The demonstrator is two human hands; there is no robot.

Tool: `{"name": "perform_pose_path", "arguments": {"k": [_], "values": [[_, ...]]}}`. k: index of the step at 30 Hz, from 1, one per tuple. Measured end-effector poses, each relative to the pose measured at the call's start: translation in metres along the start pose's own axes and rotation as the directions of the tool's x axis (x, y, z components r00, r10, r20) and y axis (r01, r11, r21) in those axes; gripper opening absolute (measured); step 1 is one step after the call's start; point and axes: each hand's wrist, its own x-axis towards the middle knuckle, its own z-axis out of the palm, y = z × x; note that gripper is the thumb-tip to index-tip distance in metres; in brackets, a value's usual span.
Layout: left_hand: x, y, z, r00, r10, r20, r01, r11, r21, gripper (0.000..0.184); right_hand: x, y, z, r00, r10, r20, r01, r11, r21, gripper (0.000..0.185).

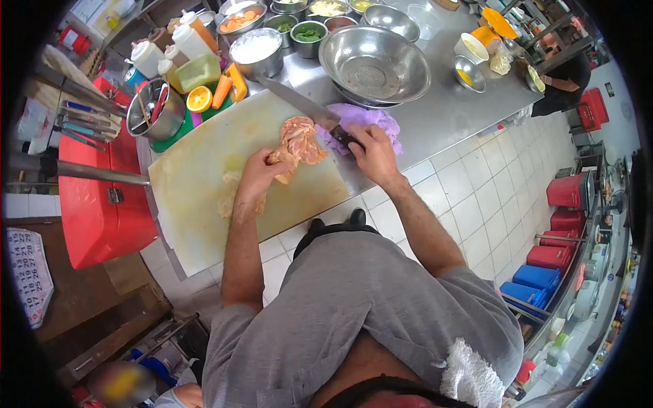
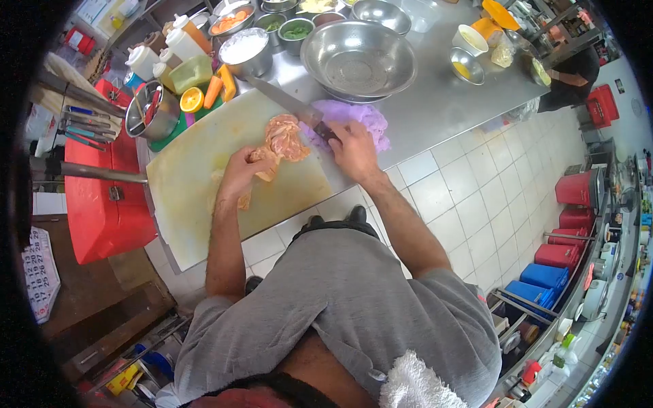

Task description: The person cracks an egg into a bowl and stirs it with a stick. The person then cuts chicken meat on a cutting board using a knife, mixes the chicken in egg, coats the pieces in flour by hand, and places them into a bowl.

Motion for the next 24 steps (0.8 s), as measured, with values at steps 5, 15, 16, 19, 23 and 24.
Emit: {"name": "perform_pose_path", "arguments": {"k": [5,15,16,19,23,24], "values": [[0.019,0.008,0.017,0.992,0.089,-0.093,-0.100,0.988,-0.121,0.037,0.001,0.031,-0.032,0.956,0.294,-0.012,-0.274,0.903,0.332,0.031],[0.061,0.029,0.047,0.992,0.120,-0.035,-0.118,0.990,0.073,0.070,0.082,0.221,-0.123,0.849,0.471,-0.240,-0.350,0.842,0.411,0.024],[0.061,0.035,0.048,0.991,0.121,-0.052,-0.117,0.990,0.072,0.065,0.101,0.236,-0.129,0.857,0.460,-0.235,-0.361,0.859,0.364,0.026],[0.065,0.054,0.053,0.997,-0.060,-0.048,0.066,0.988,0.138,0.066,0.166,0.274,-0.133,0.890,0.424,-0.169,-0.371,0.887,0.273,0.034],[0.071,0.053,0.053,0.985,-0.171,-0.023,0.173,0.969,0.178,0.068,0.247,0.305,-0.099,0.915,0.350,-0.203,-0.334,0.936,0.107,0.043],[0.078,0.034,0.051,0.985,-0.171,-0.031,0.174,0.973,0.155,0.065,0.264,0.314,-0.084,0.921,0.274,-0.276,-0.281,0.960,0.013,0.047]]}}
